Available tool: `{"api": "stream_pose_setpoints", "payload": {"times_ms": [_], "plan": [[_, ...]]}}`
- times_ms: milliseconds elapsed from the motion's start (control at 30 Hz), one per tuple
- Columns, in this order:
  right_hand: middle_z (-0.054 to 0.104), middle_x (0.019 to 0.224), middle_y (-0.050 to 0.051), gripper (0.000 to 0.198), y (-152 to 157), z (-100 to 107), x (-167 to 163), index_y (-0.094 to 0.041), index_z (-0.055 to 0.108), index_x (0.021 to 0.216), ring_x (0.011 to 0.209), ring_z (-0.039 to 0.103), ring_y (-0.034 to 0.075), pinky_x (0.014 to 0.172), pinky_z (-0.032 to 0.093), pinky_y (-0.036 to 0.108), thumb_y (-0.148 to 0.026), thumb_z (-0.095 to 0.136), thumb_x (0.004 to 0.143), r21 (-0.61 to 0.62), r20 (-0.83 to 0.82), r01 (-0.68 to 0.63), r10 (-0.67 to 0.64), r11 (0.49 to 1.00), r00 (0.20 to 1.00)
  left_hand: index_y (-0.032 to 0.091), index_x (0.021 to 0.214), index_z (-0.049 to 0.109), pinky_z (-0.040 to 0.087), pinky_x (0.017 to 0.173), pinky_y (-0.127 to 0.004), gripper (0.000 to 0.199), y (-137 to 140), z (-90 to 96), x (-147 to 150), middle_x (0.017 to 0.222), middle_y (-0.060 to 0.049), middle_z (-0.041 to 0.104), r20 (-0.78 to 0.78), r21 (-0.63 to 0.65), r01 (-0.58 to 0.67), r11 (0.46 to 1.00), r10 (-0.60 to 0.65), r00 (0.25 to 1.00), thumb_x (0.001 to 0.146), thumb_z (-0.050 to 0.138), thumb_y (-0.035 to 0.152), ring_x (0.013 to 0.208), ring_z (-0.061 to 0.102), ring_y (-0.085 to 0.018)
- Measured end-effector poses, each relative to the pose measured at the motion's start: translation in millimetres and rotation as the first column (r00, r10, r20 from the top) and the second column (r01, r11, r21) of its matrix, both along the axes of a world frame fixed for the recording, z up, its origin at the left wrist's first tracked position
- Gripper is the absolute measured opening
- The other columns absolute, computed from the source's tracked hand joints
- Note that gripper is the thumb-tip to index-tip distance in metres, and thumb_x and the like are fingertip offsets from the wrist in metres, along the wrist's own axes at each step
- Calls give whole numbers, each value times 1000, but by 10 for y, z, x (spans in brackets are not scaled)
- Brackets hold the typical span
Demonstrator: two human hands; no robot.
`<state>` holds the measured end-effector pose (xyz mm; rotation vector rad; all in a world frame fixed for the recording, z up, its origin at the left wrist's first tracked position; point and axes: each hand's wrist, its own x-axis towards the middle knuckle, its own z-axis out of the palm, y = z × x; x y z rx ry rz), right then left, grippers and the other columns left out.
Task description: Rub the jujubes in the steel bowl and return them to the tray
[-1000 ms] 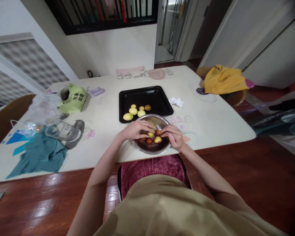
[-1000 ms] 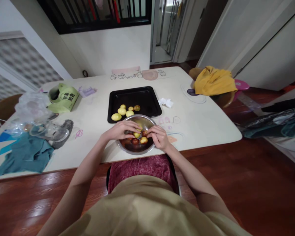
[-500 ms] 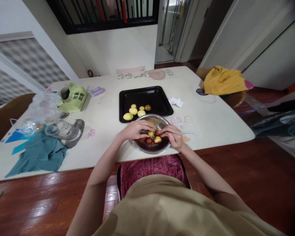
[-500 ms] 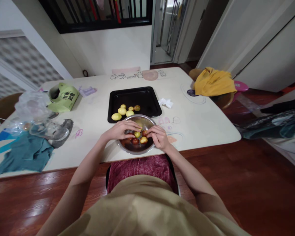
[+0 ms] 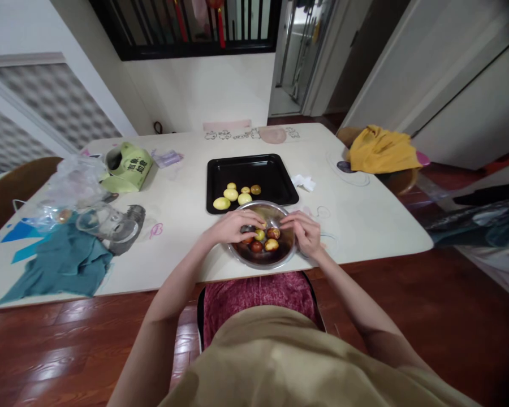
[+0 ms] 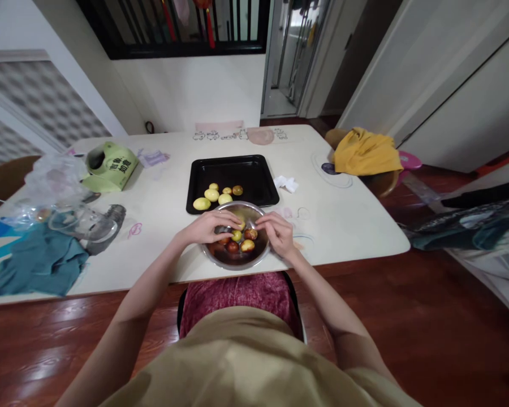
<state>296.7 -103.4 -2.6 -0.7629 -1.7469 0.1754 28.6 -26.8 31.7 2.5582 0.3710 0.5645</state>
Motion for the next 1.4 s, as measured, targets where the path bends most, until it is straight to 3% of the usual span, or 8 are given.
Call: {"api": "stream_pose_setpoints", "payload": {"times_ms": [133, 400, 533, 700, 933, 1133, 1267, 1400], "plan": [[78, 95, 8, 28, 411, 180, 50, -22, 79, 91, 90, 73, 23, 81, 60, 41, -30, 57, 106, -94, 83, 88, -80, 992, 993, 22, 120, 80, 57, 110, -42, 25, -10, -29, 6, 127, -10, 79, 62, -17, -20, 1000, 21, 998, 101, 67, 28, 123, 73, -25], [75, 116, 12, 22, 1413, 152, -44, -21, 76, 116, 110, 71, 27, 100, 60, 47, -29, 63, 100, -206, 396, -3, 86, 979, 914, 21, 116, 81, 58, 107, -40, 24, -27, -10, 13, 122, -10, 81, 89, -9, -21, 1000, 22, 996, 101, 64, 27, 119, 75, -25], [74, 120, 11, 25, 1641, 65, -140, -22, 76, 118, 114, 70, 27, 101, 60, 45, -22, 68, 95, -256, 502, 18, 117, 967, 857, 21, 113, 82, 58, 106, -39, 22, -29, -8, 26, 119, -10, 82, 97, -6, -18, 1000, 18, 995, 101, 65, 27, 116, 76, -24], [74, 119, 12, 31, 1733, 9, -218, -18, 76, 119, 110, 72, 27, 99, 60, 43, -16, 72, 88, -291, 518, 4, 153, 957, 842, 20, 114, 82, 58, 106, -39, 22, -28, -16, 24, 120, -9, 82, 85, 8, -8, 1000, 8, 996, 101, 65, 25, 116, 76, -25], [72, 118, 13, 29, 1586, 99, -140, -18, 74, 121, 108, 71, 27, 98, 60, 45, -20, 68, 93, -261, 423, -62, 172, 963, 890, 22, 116, 82, 58, 106, -38, 23, -33, -18, 21, 121, -8, 82, 67, 5, -28, 1000, 27, 997, 101, 64, 25, 117, 76, -23], [72, 126, 12, 29, 975, 398, 21, -26, 69, 128, 115, 68, 28, 95, 61, 47, -32, 68, 100, -177, 324, -28, 85, 984, 942, 22, 115, 82, 59, 105, -39, 23, -38, -9, 25, 121, -7, 82, 58, -2, -36, 999, 36, 998, 102, 63, 26, 116, 76, -24], [73, 125, 11, 28, 516, 486, 50, -26, 69, 129, 116, 69, 29, 100, 60, 49, -33, 67, 102, -203, 399, -68, 146, 977, 905, 22, 113, 82, 59, 105, -38, 25, -40, -10, 19, 120, -7, 82, 36, -13, -66, 998, 67, 997, 103, 61, 26, 115, 76, -24], [76, 121, 11, 25, 277, 386, 37, -25, 72, 126, 113, 71, 31, 97, 62, 50, -26, 66, 101, -256, 504, -76, 200, 964, 840, 21, 111, 83, 59, 102, -36, 25, -41, -7, 16, 118, -8, 82, 47, -20, -75, 997, 76, 996, 103, 60, 27, 111, 77, -23]]}}
